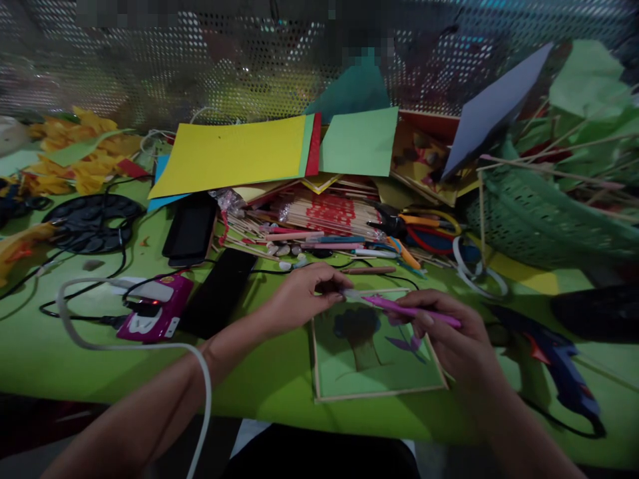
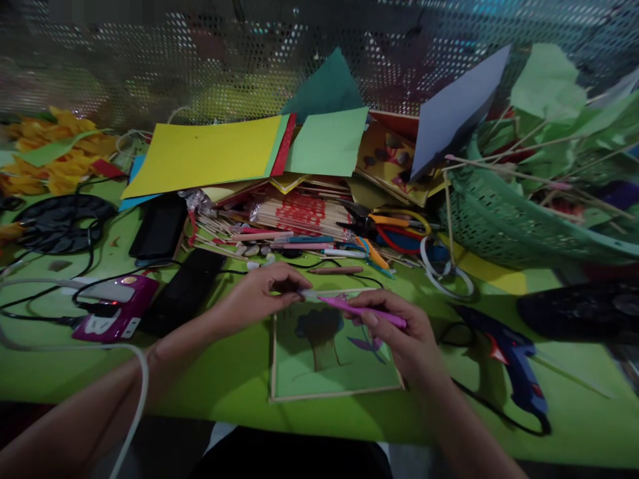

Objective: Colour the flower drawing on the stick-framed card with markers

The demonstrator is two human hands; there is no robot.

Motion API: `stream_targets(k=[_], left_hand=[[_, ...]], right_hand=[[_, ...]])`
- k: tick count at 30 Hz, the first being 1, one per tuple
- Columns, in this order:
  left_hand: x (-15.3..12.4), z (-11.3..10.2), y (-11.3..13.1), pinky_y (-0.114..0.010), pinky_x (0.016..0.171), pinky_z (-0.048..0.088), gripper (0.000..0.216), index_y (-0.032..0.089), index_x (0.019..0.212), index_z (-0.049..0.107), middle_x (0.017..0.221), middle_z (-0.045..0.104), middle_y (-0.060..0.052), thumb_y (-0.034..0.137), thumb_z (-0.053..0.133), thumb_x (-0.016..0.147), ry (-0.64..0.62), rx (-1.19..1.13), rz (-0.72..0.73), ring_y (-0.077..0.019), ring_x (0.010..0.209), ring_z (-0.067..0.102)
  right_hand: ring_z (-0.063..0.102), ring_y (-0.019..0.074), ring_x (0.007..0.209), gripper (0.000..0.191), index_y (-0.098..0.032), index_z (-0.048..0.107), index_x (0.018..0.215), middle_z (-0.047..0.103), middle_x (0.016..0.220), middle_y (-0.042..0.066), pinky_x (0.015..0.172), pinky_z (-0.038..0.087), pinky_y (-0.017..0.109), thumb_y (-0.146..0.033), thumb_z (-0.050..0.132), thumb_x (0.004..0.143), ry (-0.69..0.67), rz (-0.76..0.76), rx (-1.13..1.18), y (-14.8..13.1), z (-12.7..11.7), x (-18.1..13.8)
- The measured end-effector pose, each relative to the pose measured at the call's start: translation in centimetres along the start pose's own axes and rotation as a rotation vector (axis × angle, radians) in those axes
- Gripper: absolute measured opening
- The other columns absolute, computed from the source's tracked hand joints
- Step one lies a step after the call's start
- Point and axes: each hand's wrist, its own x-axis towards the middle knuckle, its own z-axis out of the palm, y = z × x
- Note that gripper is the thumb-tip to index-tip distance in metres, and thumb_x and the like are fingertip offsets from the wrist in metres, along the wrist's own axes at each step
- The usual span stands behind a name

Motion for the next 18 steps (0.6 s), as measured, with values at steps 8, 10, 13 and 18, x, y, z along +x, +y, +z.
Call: stream_targets(k=[8, 10, 13, 18], left_hand=[[-0.15, 0.34, 0.15, -0.022, 0.076, 0.052, 0.017, 0.017, 0.103, 0.077, 0.098, 0.075, -0.004, 0.019, 0.069, 0.088, -0.014, -0.068, -0.039, -0.0120, 0.081, 0.066], [-0.15, 0.33, 0.20, -0.023, 0.076, 0.051, 0.017, 0.017, 0.103, 0.078, 0.098, 0.076, -0.005, 0.021, 0.069, 0.089, -0.026, -0.079, -0.043, -0.0124, 0.082, 0.066], [-0.14, 0.36, 0.39, -0.023, 0.075, 0.050, 0.018, 0.017, 0.103, 0.078, 0.096, 0.076, -0.005, 0.023, 0.069, 0.089, -0.056, -0.114, -0.051, -0.0131, 0.082, 0.066], [-0.11, 0.73, 0.69, -0.022, 0.073, 0.050, 0.018, 0.015, 0.101, 0.077, 0.090, 0.076, -0.004, 0.025, 0.070, 0.088, -0.099, -0.258, -0.109, -0.0127, 0.079, 0.066]], right_hand=[[0.075, 0.0210, 0.081, 0.021, -0.025, 0.082, 0.101, 0.079, 0.095, 0.007, 0.066, 0.060, 0.027, -0.040, 0.081, 0.087, -0.040, 0.024, -0.033, -0.28, 0.28, -0.09], [0.075, 0.0219, 0.082, 0.022, -0.026, 0.083, 0.102, 0.079, 0.097, 0.007, 0.068, 0.060, 0.029, -0.040, 0.081, 0.086, -0.055, 0.024, -0.040, -0.35, 0.36, -0.05], [0.074, 0.0222, 0.087, 0.022, -0.026, 0.082, 0.105, 0.078, 0.099, 0.008, 0.071, 0.060, 0.029, -0.041, 0.078, 0.089, -0.076, 0.028, -0.038, -0.10, 0.16, -0.11], [0.069, 0.0181, 0.083, 0.023, -0.025, 0.081, 0.110, 0.076, 0.102, 0.007, 0.065, 0.055, 0.024, -0.038, 0.069, 0.095, -0.099, 0.049, -0.041, 0.57, -0.45, -0.27]])
